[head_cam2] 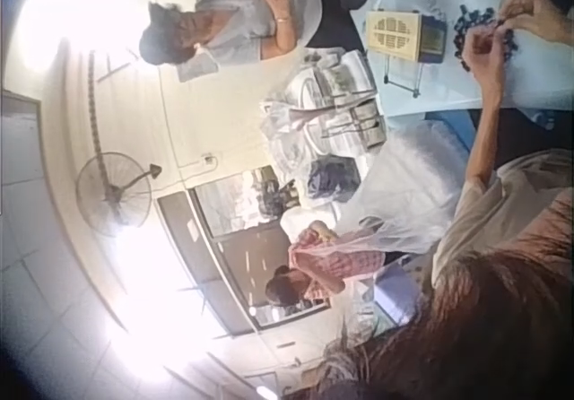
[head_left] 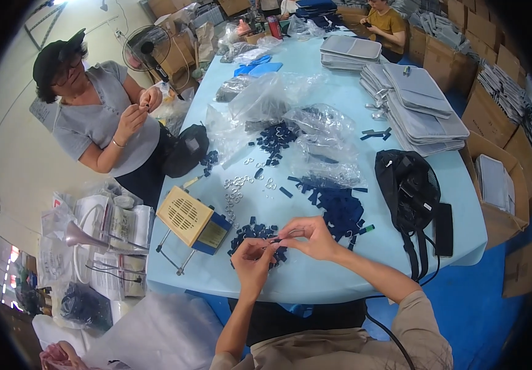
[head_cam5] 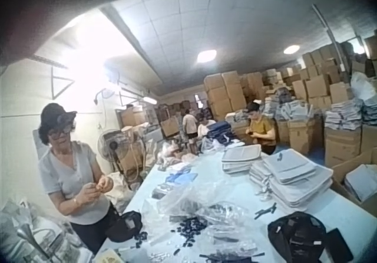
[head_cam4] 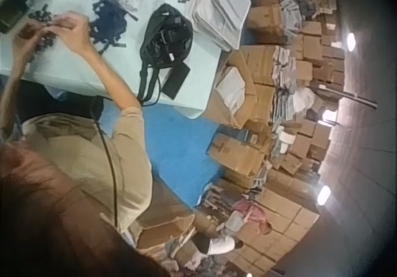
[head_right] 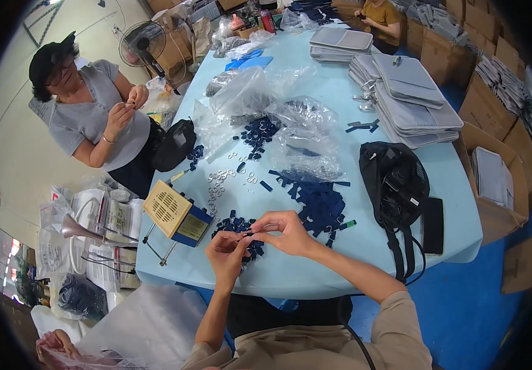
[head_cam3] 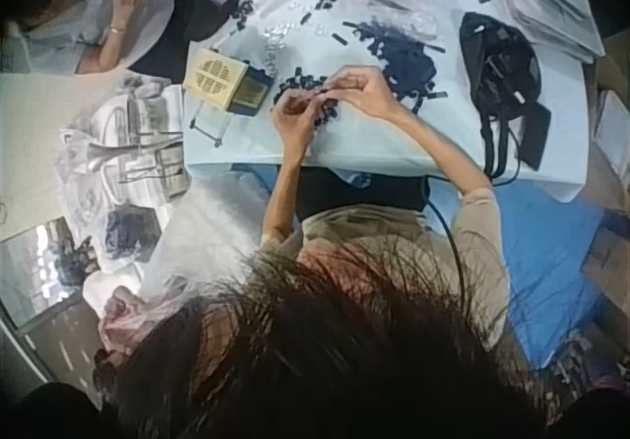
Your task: Assembling small hardware components onto blue plastic straps at an industrial workbench.
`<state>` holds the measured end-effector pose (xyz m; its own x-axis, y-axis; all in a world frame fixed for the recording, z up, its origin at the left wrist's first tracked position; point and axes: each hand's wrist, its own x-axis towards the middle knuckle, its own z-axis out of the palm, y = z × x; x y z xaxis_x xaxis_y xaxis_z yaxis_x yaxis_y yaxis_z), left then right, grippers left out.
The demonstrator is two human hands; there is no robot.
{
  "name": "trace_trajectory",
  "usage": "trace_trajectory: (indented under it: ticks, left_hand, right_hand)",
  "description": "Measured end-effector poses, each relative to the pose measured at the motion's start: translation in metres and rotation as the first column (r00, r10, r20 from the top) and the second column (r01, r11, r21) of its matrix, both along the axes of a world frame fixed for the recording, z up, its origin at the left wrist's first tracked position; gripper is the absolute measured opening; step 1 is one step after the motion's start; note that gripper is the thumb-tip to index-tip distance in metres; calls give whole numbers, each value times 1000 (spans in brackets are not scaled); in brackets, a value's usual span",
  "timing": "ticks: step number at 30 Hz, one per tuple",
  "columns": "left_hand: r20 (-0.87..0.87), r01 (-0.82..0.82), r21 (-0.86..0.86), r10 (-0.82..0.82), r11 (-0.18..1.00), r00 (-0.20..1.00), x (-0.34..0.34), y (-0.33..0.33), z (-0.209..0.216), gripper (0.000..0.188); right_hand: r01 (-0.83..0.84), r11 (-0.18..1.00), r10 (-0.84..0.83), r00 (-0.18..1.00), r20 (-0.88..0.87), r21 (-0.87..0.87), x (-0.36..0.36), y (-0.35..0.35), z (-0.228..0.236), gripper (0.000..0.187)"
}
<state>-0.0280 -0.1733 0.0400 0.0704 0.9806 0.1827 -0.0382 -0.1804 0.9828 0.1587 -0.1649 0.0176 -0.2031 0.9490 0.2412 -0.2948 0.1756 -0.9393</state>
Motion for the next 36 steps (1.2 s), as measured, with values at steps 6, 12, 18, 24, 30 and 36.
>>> trace_trajectory:
  ticks: [6,12,18,24,30,36]
  left_hand:
    - [-37,-25,-16,25,1000,999,-1,-1,0,17]
    - [3,17,-11,-17,1000,1000,1,-2,1,16]
    - [-164,33,88,-18,996,986,3,-3,7,14]
    - [-170,29,55,-19,998,985,-5,-4,0,12]
    - [-252,84,17,-77,996,965,-18,-6,5,12]
    - [-608,169,47,-107,984,787,-35,2,41,17]
  right_hand:
    - [24,1000,-24,1000,4,6,-3,0,-3,17]
    - [88,996,-88,995,-49,-9,-6,1,-7,17]
    - [141,985,-149,986,80,101,-4,0,-2,21]
    - [45,996,-56,988,144,82,-6,-5,7,22]
    - [6,999,-17,978,209,54,-9,-5,-2,21]
    - [92,968,-163,937,308,235,3,-4,16,20]
